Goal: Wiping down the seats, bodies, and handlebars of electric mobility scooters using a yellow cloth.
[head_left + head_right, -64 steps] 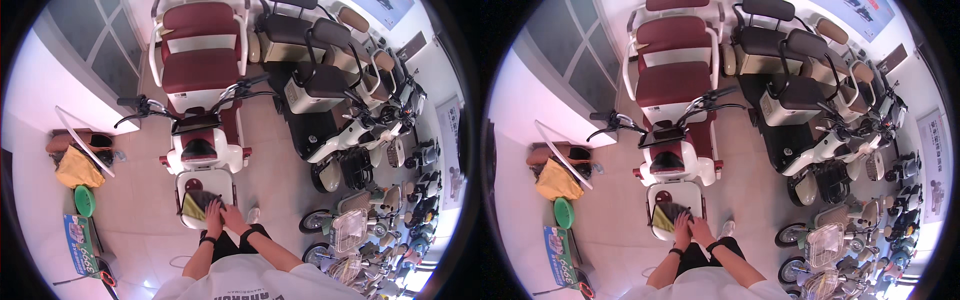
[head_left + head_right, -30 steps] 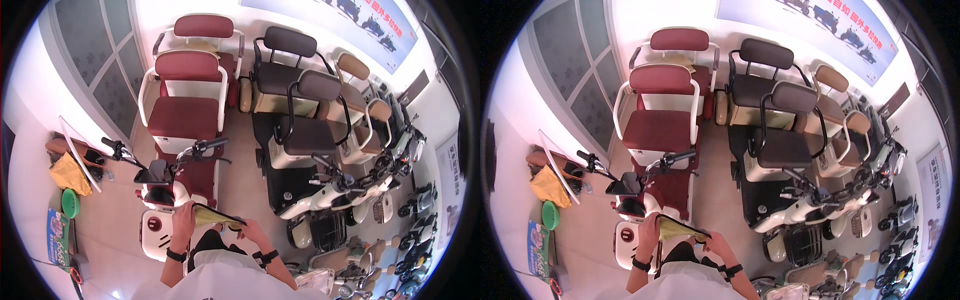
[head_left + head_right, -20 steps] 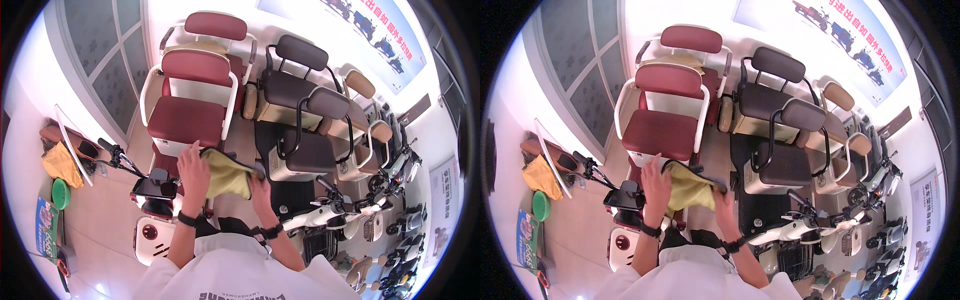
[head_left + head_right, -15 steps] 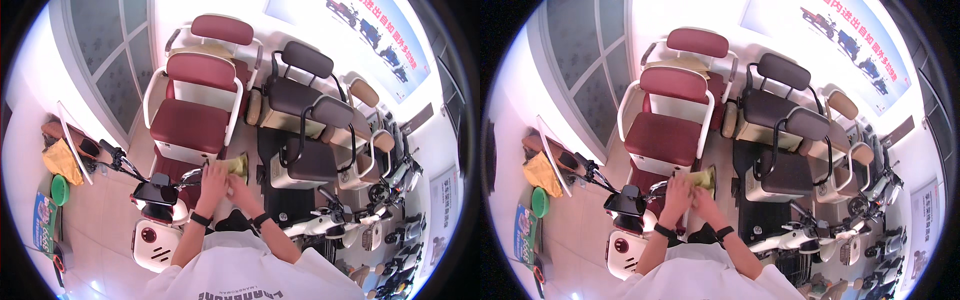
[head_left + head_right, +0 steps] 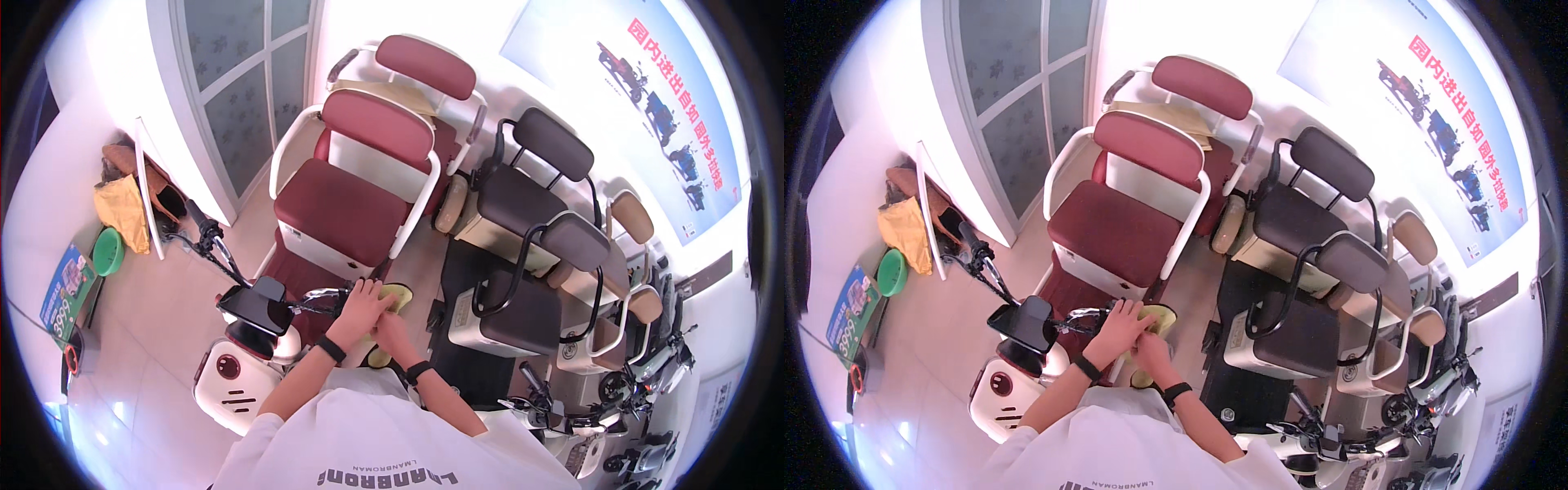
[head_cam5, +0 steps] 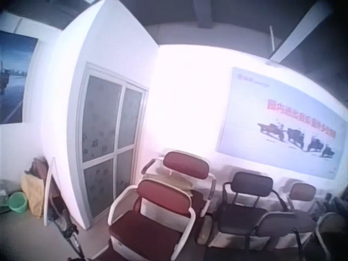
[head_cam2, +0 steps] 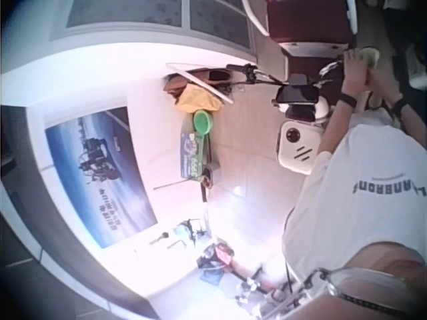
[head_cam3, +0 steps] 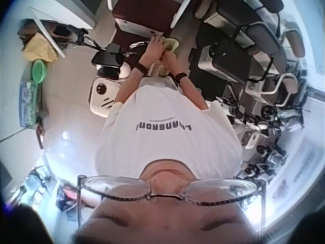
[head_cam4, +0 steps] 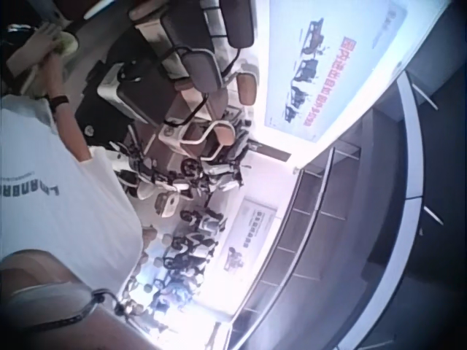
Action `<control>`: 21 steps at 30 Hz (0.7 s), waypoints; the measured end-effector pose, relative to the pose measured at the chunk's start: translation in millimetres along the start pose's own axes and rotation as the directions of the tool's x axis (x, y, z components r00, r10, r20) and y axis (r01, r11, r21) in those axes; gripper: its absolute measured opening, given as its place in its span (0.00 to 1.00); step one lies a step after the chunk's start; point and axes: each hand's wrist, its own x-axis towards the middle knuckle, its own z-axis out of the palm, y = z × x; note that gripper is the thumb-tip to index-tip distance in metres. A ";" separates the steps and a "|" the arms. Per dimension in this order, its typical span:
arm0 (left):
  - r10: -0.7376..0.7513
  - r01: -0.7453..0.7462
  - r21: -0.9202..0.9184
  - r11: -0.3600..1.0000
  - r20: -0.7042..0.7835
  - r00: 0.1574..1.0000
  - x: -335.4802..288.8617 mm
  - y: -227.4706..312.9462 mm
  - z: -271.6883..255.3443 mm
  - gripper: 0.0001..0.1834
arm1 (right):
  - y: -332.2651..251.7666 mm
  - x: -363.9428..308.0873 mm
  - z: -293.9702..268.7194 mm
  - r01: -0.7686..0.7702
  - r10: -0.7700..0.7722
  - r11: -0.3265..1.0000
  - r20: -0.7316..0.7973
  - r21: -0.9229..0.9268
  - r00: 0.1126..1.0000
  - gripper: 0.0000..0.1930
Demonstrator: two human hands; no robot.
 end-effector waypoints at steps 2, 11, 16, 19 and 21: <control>-0.036 0.036 0.017 0.999 0.005 0.999 -5.7 -3.1 -12.1 0.26 | -20.0 -6.8 -15.8 0.002 -0.001 0.998 -0.019 0.058 1.000 0.18; -0.156 0.075 -0.298 0.952 -0.256 0.954 -19.4 -21.7 -63.2 0.16 | -46.7 -24.6 -18.3 0.186 -0.169 0.981 -0.220 0.061 0.961 0.22; -0.436 0.360 -0.256 0.897 -0.379 0.816 -41.0 -30.6 -117.3 0.18 | -88.1 -6.2 -35.9 0.287 -0.260 0.956 -0.269 0.064 0.927 0.23; -0.473 0.515 0.043 0.856 -0.335 0.815 -43.1 -21.3 -113.3 0.26 | -88.4 -2.3 -22.2 0.248 -0.186 0.953 -0.311 0.172 0.932 0.24; -0.470 0.476 -0.004 0.879 -0.170 0.866 -43.2 -21.7 -99.0 0.34 | -79.0 -3.6 -10.8 0.227 -0.170 0.960 -0.300 0.164 0.939 0.25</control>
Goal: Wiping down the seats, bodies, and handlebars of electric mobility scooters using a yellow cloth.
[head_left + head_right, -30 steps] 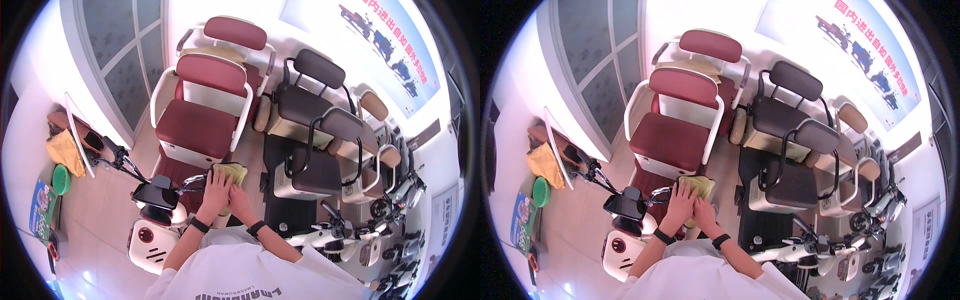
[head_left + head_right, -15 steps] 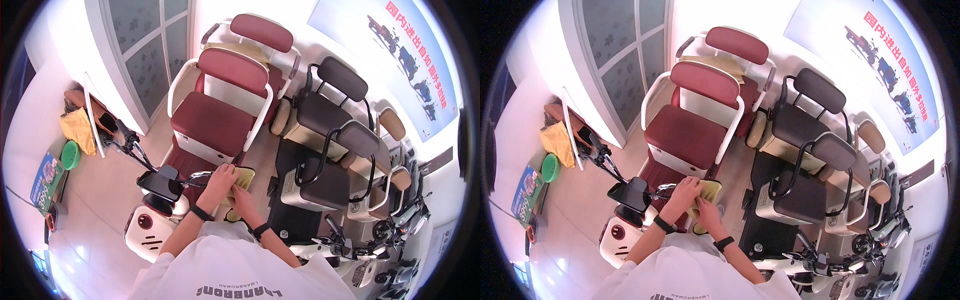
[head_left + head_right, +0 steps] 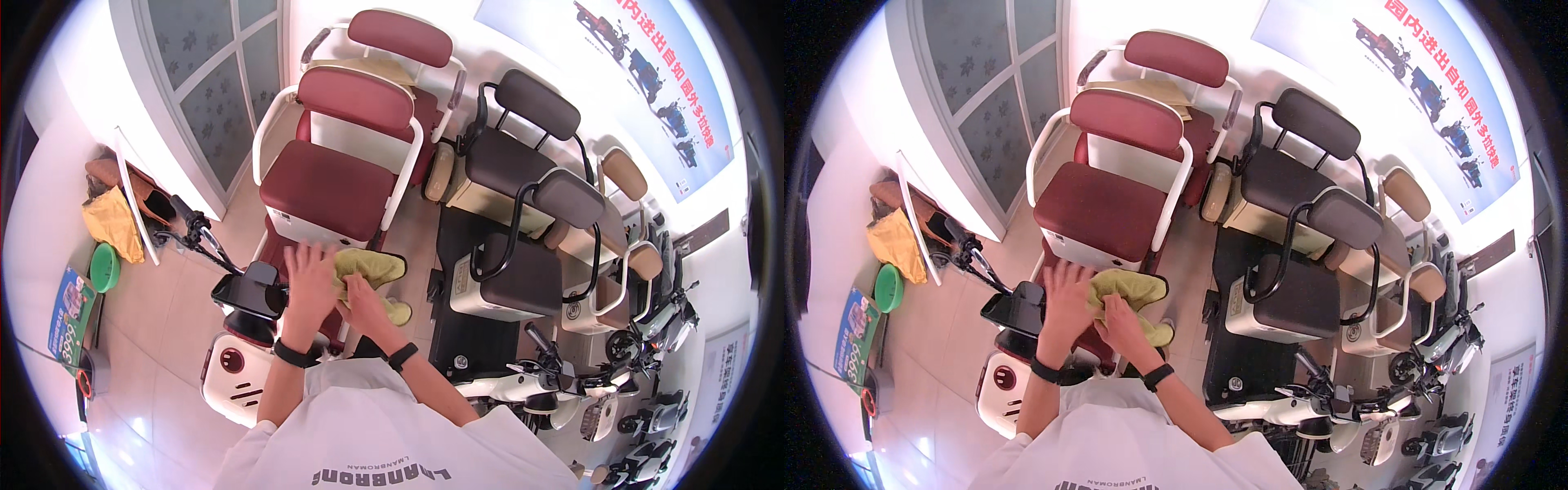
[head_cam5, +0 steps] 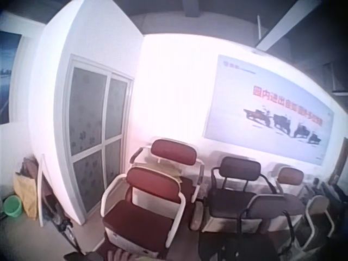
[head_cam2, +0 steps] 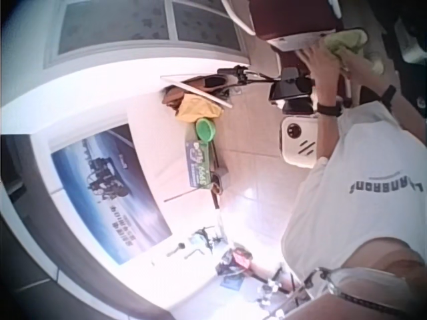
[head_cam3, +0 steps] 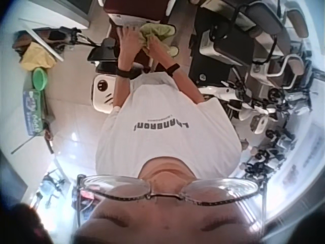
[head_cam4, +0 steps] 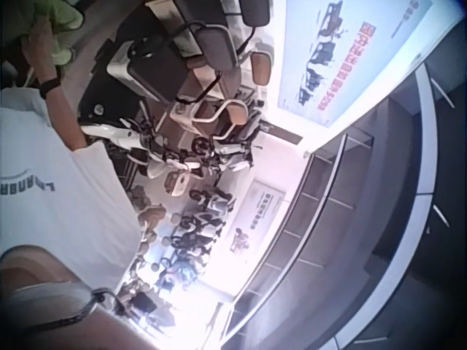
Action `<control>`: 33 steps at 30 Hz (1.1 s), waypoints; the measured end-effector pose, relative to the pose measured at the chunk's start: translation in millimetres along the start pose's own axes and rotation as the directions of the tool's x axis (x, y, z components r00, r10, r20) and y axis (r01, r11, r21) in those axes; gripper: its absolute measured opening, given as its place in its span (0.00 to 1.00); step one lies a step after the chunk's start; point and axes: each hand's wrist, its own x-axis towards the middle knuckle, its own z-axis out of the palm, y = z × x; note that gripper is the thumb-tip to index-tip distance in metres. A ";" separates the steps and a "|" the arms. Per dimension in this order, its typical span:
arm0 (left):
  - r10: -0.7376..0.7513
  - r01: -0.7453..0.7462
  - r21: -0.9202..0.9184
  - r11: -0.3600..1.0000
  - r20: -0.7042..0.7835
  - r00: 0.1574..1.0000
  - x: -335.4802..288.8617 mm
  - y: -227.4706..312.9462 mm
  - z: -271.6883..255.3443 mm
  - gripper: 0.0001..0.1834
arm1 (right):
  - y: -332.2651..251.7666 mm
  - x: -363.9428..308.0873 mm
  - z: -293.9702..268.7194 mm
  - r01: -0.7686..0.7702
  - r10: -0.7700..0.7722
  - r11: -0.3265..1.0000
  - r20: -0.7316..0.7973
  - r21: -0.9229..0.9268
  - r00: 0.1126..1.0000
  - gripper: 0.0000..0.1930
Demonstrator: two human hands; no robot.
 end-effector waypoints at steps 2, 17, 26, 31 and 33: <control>0.267 -0.256 -0.088 0.963 0.149 0.952 -8.9 1.9 34.0 0.37 | 15.3 -7.1 3.9 -0.014 0.014 1.000 0.014 -0.018 1.000 0.26; 0.317 -0.363 0.155 0.919 0.261 0.912 7.3 32.2 86.7 0.47 | 46.8 -17.9 -2.5 -0.135 0.140 0.987 0.065 -0.081 0.988 0.28; 0.276 -0.322 0.196 0.926 0.229 0.933 20.2 43.1 87.9 0.44 | 34.2 6.8 -26.2 -0.075 -0.054 0.861 -0.237 -0.503 0.970 0.42; 0.240 -0.278 0.136 0.951 0.242 0.940 25.0 42.2 91.9 0.32 | 61.6 30.3 -32.1 0.038 -0.071 0.884 -0.054 -0.466 0.996 0.37; 0.211 -0.247 0.167 0.954 0.207 0.955 24.9 47.6 99.5 0.28 | 75.2 44.9 -31.4 0.049 -0.043 0.884 0.022 -0.466 0.999 0.33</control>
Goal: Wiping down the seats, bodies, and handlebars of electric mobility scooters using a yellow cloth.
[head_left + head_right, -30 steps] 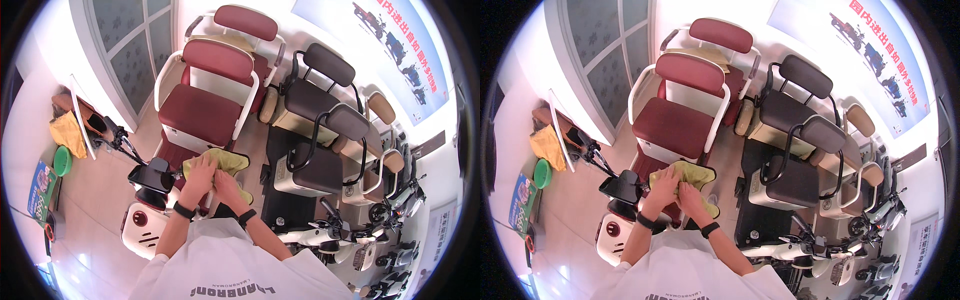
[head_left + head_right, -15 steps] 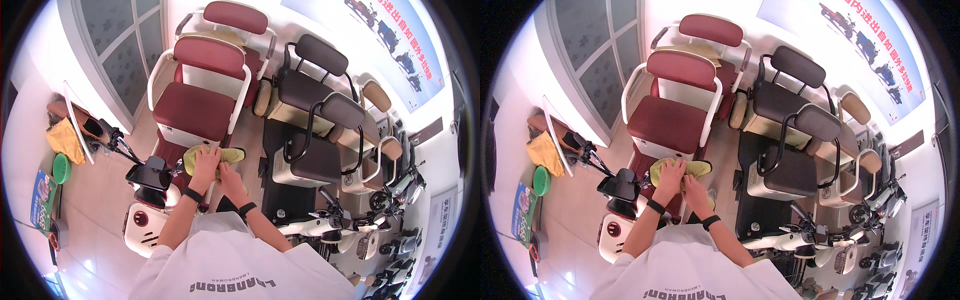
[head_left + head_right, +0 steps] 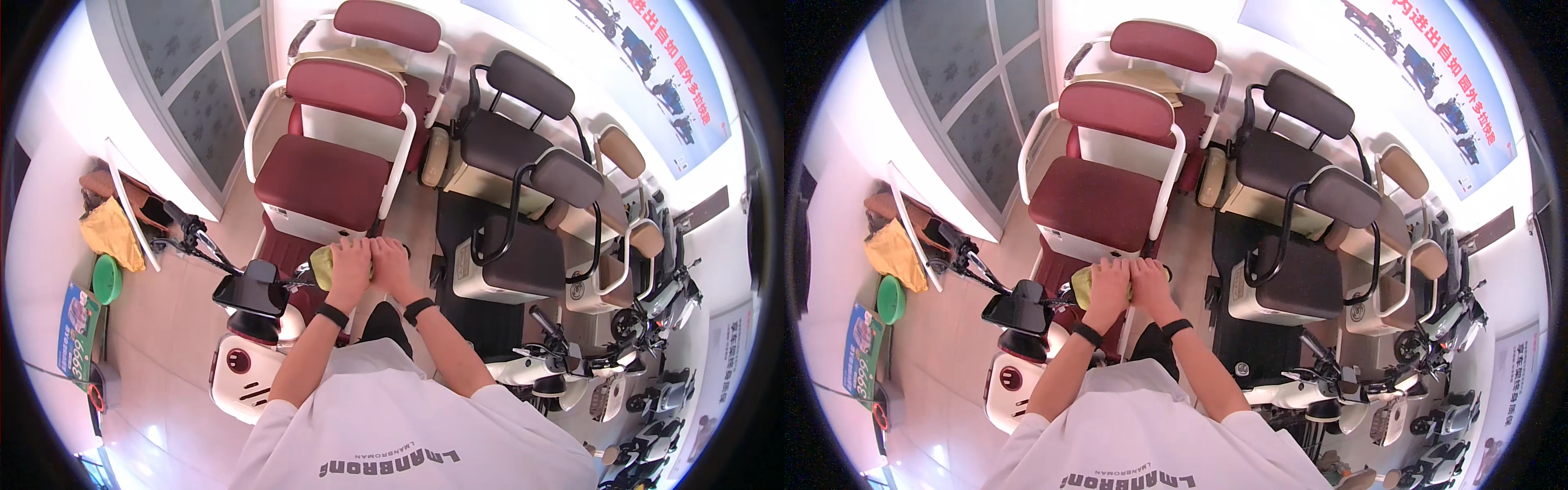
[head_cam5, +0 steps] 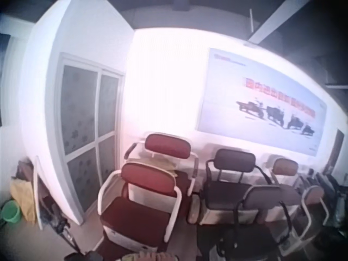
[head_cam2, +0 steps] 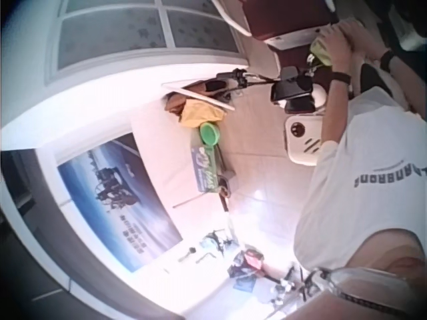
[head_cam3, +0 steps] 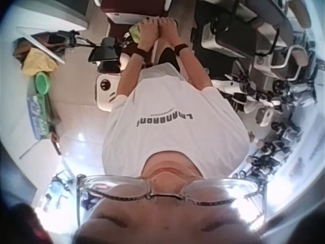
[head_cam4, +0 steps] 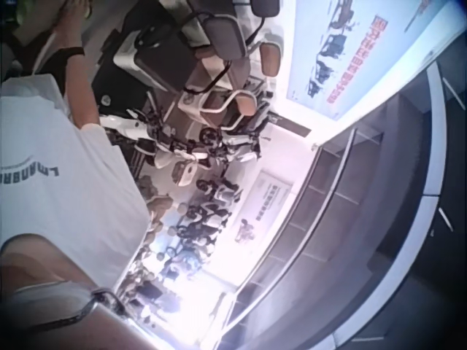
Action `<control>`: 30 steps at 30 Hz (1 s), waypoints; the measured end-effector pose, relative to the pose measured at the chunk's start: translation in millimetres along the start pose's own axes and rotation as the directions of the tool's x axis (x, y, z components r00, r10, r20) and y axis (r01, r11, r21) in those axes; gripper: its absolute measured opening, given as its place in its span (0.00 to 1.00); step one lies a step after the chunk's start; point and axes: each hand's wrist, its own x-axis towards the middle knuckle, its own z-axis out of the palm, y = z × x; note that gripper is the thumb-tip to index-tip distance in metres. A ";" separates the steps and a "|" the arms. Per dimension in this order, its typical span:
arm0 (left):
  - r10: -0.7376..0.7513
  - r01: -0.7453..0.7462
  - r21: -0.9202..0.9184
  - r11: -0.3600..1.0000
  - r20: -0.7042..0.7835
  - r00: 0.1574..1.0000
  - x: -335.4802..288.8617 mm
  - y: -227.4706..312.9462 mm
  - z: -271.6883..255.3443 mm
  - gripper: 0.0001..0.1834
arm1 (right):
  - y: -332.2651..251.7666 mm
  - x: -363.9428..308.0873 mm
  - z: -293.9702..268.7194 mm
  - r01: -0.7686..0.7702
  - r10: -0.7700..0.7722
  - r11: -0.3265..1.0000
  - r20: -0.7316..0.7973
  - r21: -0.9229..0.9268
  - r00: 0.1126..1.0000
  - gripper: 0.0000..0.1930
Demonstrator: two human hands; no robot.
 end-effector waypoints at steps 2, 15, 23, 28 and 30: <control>-0.031 0.032 0.023 0.999 -0.033 0.999 4.1 5.9 5.6 0.25 | 10.2 4.9 5.8 0.006 -0.006 1.000 0.077 -0.002 0.997 0.29; 0.050 -0.033 0.228 0.973 -0.068 0.996 -11.0 8.8 -1.8 0.29 | -0.9 -23.0 -0.6 0.003 0.013 0.981 -0.082 0.196 0.997 0.46; 0.236 -0.209 0.142 0.968 -0.215 0.948 -42.6 7.0 13.9 0.34 | 50.7 -83.8 26.9 -0.395 0.451 0.257 0.252 0.882 0.856 0.33; 0.279 -0.268 -0.230 0.936 0.018 0.960 -66.8 26.2 10.8 0.17 | 46.9 -83.4 14.7 -0.580 0.512 0.408 0.349 0.706 0.785 0.12; 0.278 -0.268 -0.239 0.933 0.009 0.961 -60.1 28.5 7.9 0.15 | 56.0 -78.9 24.2 -0.505 0.591 0.244 0.286 0.828 0.754 0.10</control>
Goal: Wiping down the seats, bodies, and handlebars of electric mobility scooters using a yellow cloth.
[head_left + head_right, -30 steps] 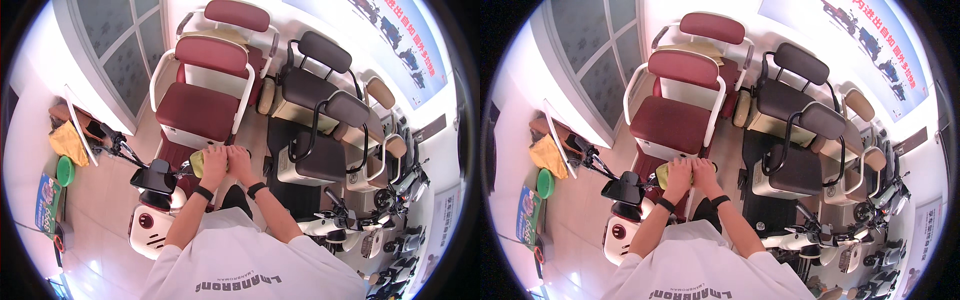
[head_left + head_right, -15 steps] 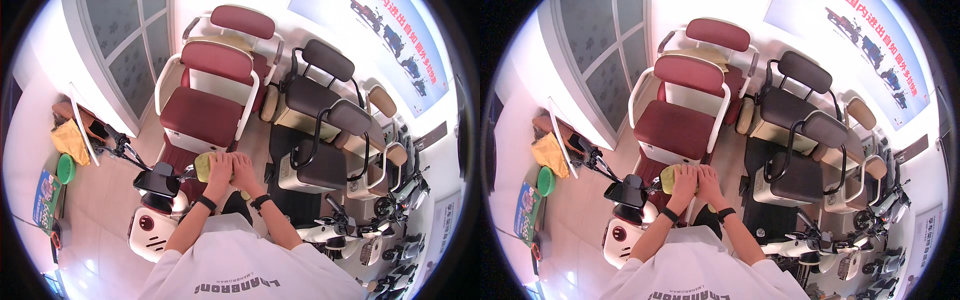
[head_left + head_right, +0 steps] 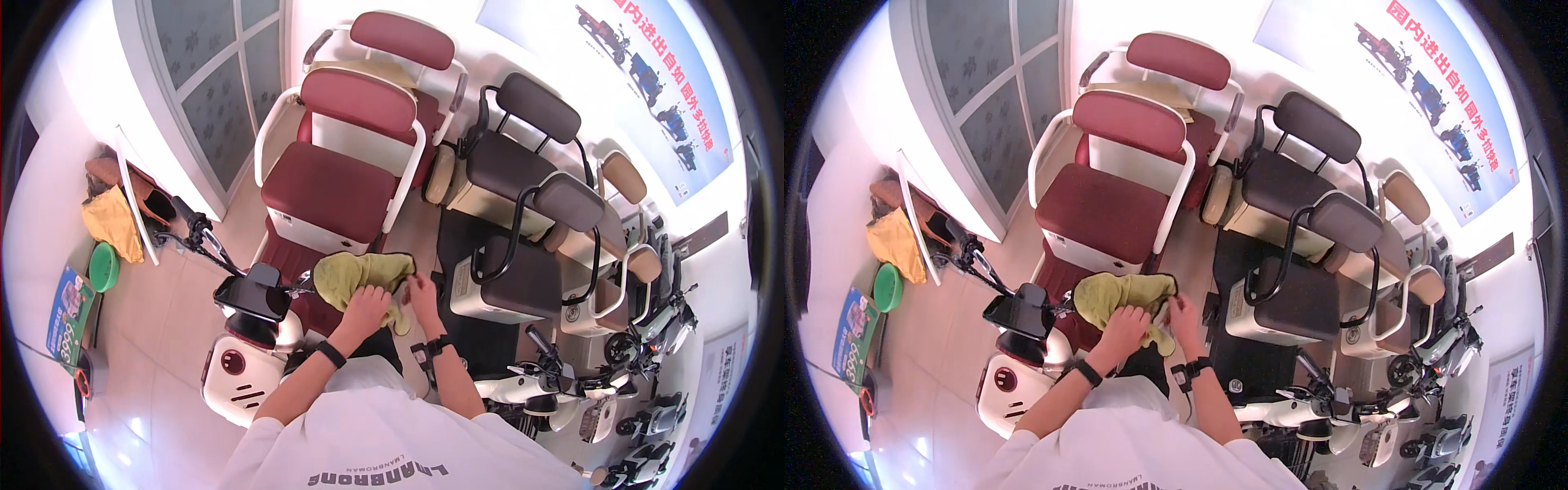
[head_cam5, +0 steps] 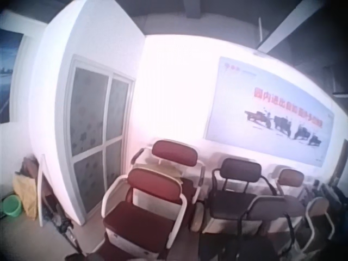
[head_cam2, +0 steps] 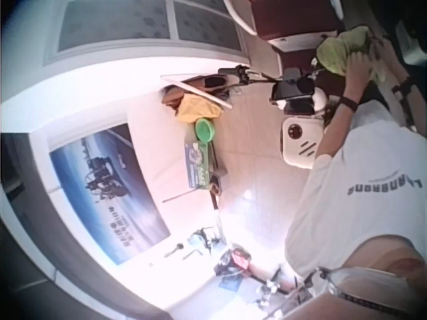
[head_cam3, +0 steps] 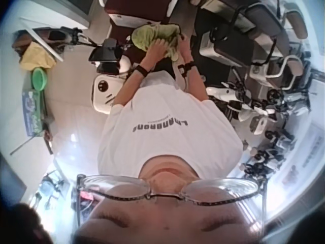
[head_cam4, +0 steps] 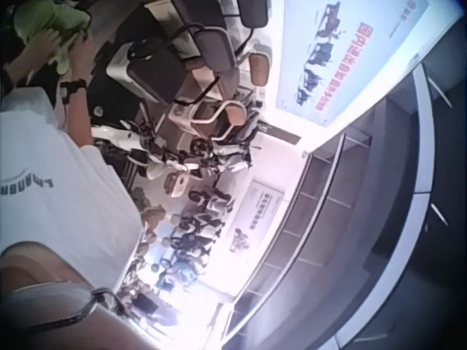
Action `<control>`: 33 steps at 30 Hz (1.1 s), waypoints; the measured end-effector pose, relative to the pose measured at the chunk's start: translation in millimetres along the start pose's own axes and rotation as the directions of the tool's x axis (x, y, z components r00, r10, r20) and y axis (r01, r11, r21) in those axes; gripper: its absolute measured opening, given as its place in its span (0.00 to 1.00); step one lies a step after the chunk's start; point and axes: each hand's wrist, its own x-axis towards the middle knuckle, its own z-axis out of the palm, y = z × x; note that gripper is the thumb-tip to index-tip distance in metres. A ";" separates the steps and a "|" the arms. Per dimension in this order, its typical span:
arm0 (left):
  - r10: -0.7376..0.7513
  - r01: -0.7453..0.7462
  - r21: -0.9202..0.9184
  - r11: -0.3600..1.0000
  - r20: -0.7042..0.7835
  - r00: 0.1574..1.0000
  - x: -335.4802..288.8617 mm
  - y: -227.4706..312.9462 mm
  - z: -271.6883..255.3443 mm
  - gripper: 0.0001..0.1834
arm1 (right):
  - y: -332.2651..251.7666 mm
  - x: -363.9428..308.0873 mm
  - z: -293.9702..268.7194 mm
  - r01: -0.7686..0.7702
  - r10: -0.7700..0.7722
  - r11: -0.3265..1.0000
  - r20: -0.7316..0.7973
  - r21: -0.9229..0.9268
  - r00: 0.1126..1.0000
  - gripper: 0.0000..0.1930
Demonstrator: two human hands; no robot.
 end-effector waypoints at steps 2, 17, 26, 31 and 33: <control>-0.016 0.016 -0.008 1.000 -0.006 1.000 4.4 -3.7 0.2 0.14 | -24.1 3.1 11.7 0.037 0.023 0.967 -0.231 0.251 0.973 0.09; -0.056 0.055 -0.046 0.997 -0.033 0.998 37.6 -2.6 17.2 0.15 | -80.4 53.4 45.0 0.437 -0.463 0.853 -0.027 -0.284 0.886 0.15; 0.066 -0.065 -0.011 0.998 0.110 0.992 35.2 -3.7 5.1 0.02 | -64.3 63.0 44.9 0.474 -0.336 0.705 0.340 -0.528 0.878 0.25; 0.294 -0.297 -0.017 0.955 -0.096 0.951 19.3 -16.1 23.5 0.05 | -58.0 40.5 50.9 0.478 -0.438 0.744 0.199 -0.468 0.877 0.19; 0.348 -0.353 -0.031 0.935 -0.104 0.932 12.5 -19.0 19.7 0.05 | -60.7 25.0 49.7 0.544 -0.537 0.729 0.146 -0.416 0.831 0.16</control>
